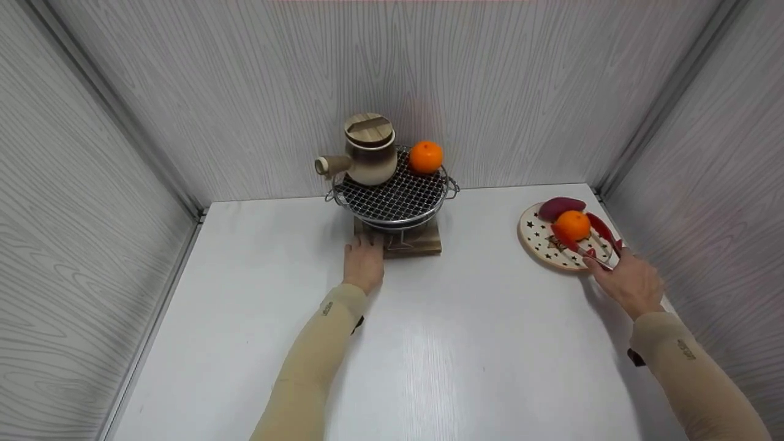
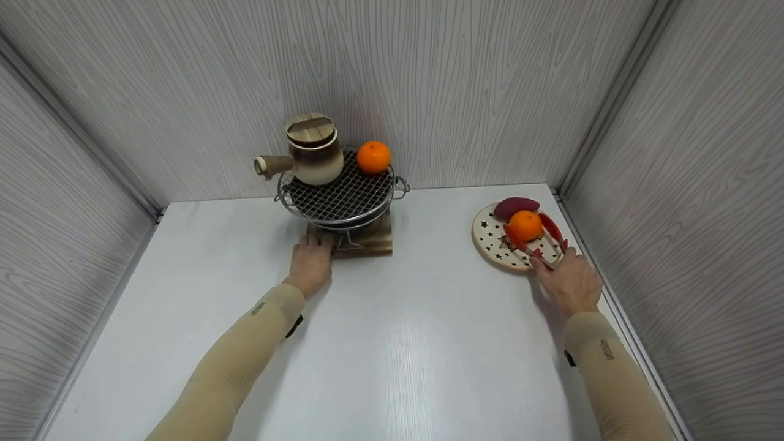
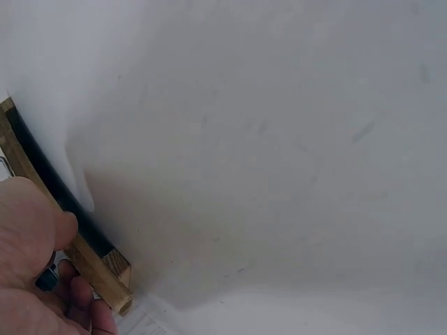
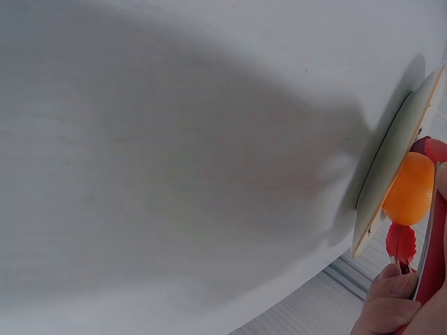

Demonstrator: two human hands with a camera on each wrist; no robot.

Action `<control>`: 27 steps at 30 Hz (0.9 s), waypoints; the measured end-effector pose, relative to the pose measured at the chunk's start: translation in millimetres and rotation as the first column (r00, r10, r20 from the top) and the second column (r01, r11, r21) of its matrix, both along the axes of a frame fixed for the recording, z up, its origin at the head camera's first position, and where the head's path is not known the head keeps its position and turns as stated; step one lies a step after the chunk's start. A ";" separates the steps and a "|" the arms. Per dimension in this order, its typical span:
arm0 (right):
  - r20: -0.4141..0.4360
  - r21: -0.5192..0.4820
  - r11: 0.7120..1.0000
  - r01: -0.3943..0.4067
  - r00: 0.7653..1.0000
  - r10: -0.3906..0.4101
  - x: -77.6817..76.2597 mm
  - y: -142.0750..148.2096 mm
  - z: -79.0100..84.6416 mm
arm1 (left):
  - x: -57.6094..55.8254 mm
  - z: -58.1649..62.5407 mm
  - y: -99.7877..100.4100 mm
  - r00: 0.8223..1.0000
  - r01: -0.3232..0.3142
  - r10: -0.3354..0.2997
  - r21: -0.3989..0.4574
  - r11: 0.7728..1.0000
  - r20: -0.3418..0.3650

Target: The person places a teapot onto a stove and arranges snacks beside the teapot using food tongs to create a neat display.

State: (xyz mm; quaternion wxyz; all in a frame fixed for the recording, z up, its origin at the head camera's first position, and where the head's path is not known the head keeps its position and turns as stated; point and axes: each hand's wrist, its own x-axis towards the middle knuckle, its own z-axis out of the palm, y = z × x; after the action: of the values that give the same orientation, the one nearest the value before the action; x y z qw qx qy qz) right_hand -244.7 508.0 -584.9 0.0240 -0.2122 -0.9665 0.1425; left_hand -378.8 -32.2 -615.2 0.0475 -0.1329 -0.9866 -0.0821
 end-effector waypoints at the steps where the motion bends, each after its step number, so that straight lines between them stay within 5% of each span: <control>1: -0.006 -0.002 1.000 -0.003 1.000 0.003 0.4 0.7 -0.9 | -0.5 -0.6 0.0 1.000 0.002 -0.002 -0.003 1.000 -0.008; 13: 0.030 -0.054 0.999 0.003 1.000 -0.001 0.8 3.5 -7.3 | -3.8 -7.3 0.0 0.996 0.000 -0.004 -0.042 0.999 -0.088; 27: 0.007 -0.047 0.999 -0.005 1.000 0.006 2.4 1.2 -11.6 | -4.3 -4.9 0.2 0.998 -0.014 0.011 -0.053 0.998 -0.056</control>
State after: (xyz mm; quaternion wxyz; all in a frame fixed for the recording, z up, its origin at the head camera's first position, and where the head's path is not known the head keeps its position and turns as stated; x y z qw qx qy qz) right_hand -242.3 509.3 -596.5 0.0150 -0.2106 -0.9635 0.1645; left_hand -383.1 -32.0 -620.0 0.0717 -0.1303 -0.9875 -0.0517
